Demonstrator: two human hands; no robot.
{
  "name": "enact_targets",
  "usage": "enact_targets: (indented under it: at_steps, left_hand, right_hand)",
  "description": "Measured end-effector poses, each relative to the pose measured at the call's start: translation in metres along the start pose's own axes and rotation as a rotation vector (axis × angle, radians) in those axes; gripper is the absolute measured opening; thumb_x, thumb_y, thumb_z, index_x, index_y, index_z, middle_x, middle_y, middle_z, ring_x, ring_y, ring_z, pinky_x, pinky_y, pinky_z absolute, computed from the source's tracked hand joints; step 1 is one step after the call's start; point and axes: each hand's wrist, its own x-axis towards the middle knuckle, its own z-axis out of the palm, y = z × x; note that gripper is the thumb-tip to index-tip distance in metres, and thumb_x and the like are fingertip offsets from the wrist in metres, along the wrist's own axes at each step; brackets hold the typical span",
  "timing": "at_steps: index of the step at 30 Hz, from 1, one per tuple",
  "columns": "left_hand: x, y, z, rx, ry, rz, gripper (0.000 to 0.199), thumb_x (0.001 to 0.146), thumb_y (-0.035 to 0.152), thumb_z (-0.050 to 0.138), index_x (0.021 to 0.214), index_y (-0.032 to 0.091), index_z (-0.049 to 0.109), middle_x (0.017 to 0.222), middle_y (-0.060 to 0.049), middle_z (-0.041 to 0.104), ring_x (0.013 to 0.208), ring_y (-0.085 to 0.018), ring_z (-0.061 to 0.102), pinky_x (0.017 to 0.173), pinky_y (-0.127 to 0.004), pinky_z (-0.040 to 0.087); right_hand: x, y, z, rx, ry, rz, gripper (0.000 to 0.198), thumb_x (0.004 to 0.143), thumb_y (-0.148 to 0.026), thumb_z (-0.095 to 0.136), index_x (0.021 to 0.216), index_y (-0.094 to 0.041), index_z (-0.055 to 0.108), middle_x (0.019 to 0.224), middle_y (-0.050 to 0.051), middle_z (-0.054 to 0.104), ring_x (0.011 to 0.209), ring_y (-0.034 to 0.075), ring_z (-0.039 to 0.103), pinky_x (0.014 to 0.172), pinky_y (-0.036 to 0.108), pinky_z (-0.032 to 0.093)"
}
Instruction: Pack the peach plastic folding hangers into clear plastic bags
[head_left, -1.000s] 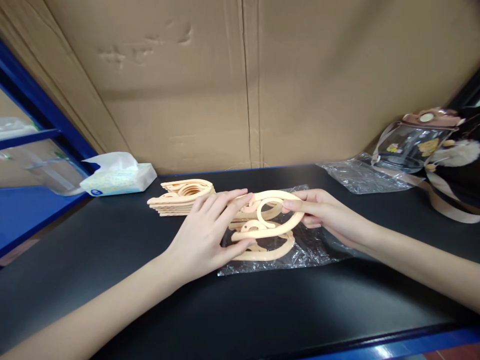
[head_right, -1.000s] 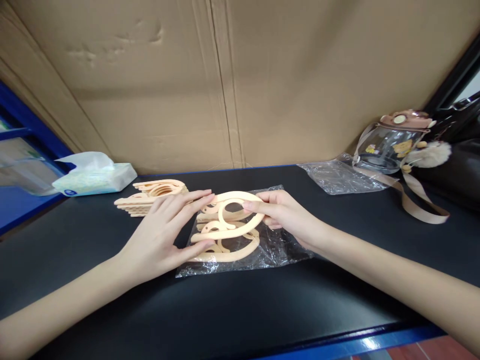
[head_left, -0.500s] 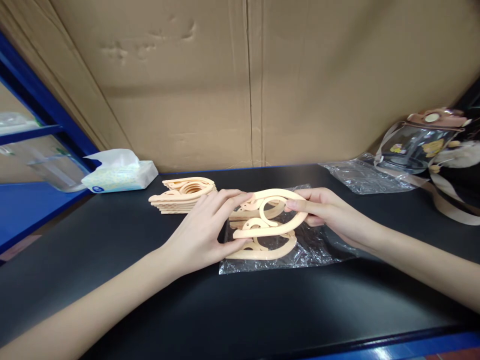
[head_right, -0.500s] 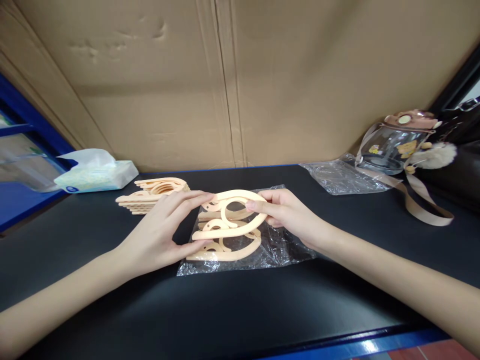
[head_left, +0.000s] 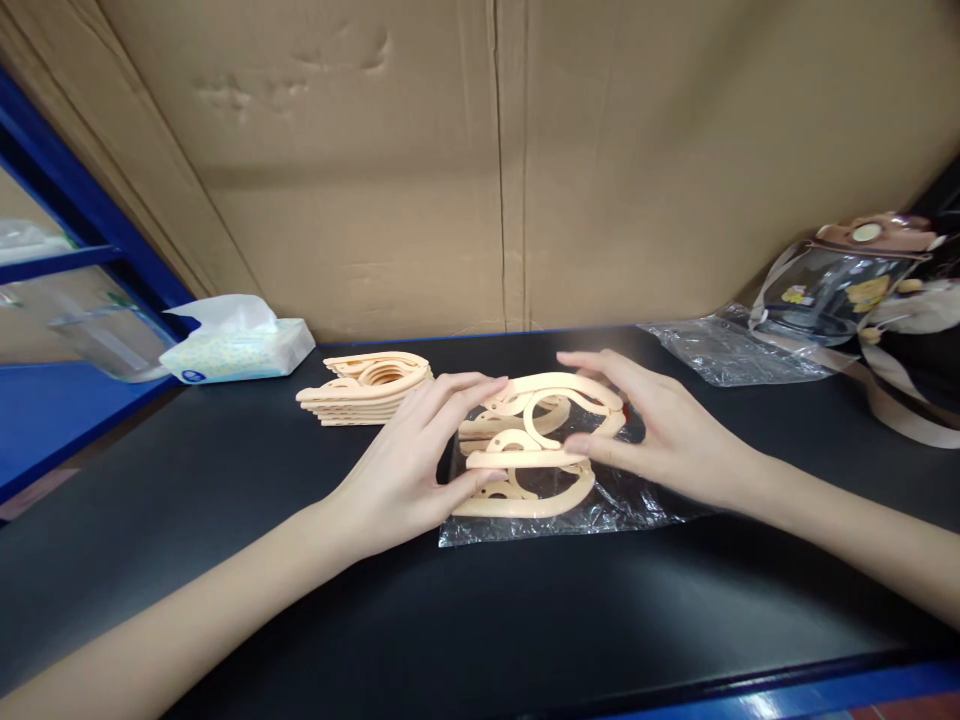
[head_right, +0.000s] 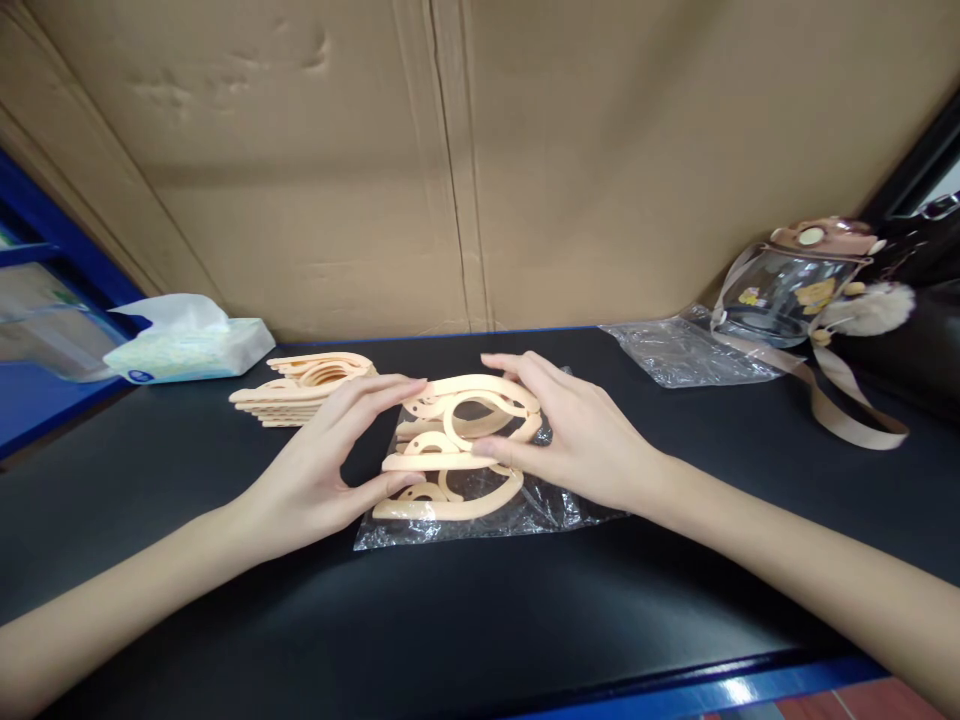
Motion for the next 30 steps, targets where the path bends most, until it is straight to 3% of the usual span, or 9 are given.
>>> enact_targets:
  at_steps: [3, 7, 11, 15, 18, 21, 25, 30]
  left_hand:
    - [0.0, 0.003, 0.001, -0.006, 0.005, 0.005, 0.061, 0.089, 0.041, 0.059, 0.141, 0.025, 0.03, 0.138, -0.009, 0.043, 0.127, -0.025, 0.041, 0.107, -0.038, 0.035]
    - [0.001, 0.009, 0.002, -0.02, -0.01, 0.0, 0.06, 0.09, 0.04, 0.058, 0.141, 0.025, 0.031, 0.136, -0.009, 0.044, 0.125, -0.025, 0.044, 0.106, -0.038, 0.037]
    - [0.001, 0.012, 0.001, -0.012, -0.048, -0.014, 0.066, 0.089, 0.044, 0.058, 0.144, 0.025, 0.026, 0.14, -0.009, 0.043, 0.128, -0.025, 0.041, 0.108, -0.039, 0.035]
    - [0.0, 0.001, -0.013, -0.001, -0.264, -0.081, 0.083, 0.085, 0.053, 0.059, 0.15, 0.027, 0.014, 0.154, -0.008, 0.027, 0.139, -0.029, 0.028, 0.114, -0.046, 0.028]
    - [-0.001, -0.015, -0.029, -0.035, -0.431, -0.143, 0.082, 0.083, 0.057, 0.06, 0.149, 0.031, 0.019, 0.157, -0.005, 0.021, 0.143, -0.029, 0.022, 0.116, -0.049, 0.024]
    - [-0.001, -0.027, -0.038, -0.09, -0.542, -0.177, 0.075, 0.083, 0.058, 0.06, 0.146, 0.035, 0.027, 0.156, -0.002, 0.024, 0.142, -0.028, 0.024, 0.116, -0.048, 0.023]
    - [-0.001, -0.029, -0.038, -0.125, -0.591, -0.184, 0.07, 0.084, 0.055, 0.06, 0.144, 0.036, 0.031, 0.155, 0.001, 0.028, 0.141, -0.026, 0.028, 0.117, -0.045, 0.023]
    - [0.0, -0.026, -0.036, -0.126, -0.595, -0.173, 0.069, 0.084, 0.054, 0.061, 0.144, 0.033, 0.034, 0.155, -0.002, 0.027, 0.141, -0.027, 0.028, 0.116, -0.044, 0.024]
  right_hand:
    - [-0.004, -0.001, 0.001, -0.162, 0.009, -0.195, 0.08, 0.079, -0.051, 0.066, 0.144, -0.021, 0.029, 0.136, 0.012, 0.047, 0.118, 0.026, 0.05, 0.092, 0.04, 0.046]
    - [-0.006, -0.005, 0.003, -0.294, 0.004, -0.341, 0.066, 0.085, -0.037, 0.062, 0.141, -0.019, 0.033, 0.136, 0.012, 0.049, 0.121, 0.026, 0.047, 0.097, 0.041, 0.043]
    - [-0.003, -0.008, 0.0, -0.286, -0.021, -0.352, 0.064, 0.083, -0.032, 0.061, 0.14, -0.019, 0.035, 0.132, 0.012, 0.053, 0.115, 0.026, 0.051, 0.093, 0.042, 0.045]
    - [0.006, 0.007, -0.022, -0.271, -0.05, -0.201, 0.072, 0.076, -0.043, 0.067, 0.138, -0.022, 0.037, 0.124, 0.011, 0.057, 0.11, 0.031, 0.054, 0.091, 0.048, 0.045]
    - [0.012, 0.032, -0.052, -0.272, -0.113, -0.01, 0.077, 0.074, -0.05, 0.067, 0.139, -0.022, 0.037, 0.125, 0.011, 0.057, 0.112, 0.034, 0.052, 0.094, 0.051, 0.043]
    - [0.01, 0.062, -0.079, -0.225, -0.272, 0.124, 0.083, 0.074, -0.051, 0.065, 0.144, -0.025, 0.03, 0.126, 0.011, 0.057, 0.114, 0.036, 0.052, 0.095, 0.052, 0.043]
    - [0.002, 0.087, -0.092, -0.251, -0.458, 0.195, 0.094, 0.065, -0.04, 0.073, 0.147, -0.029, 0.027, 0.133, 0.009, 0.055, 0.119, 0.038, 0.049, 0.097, 0.049, 0.044]
    - [0.002, 0.064, -0.083, -0.121, -0.603, 0.226, 0.094, 0.067, -0.039, 0.072, 0.148, -0.029, 0.025, 0.136, 0.006, 0.055, 0.122, 0.034, 0.051, 0.094, 0.038, 0.048]
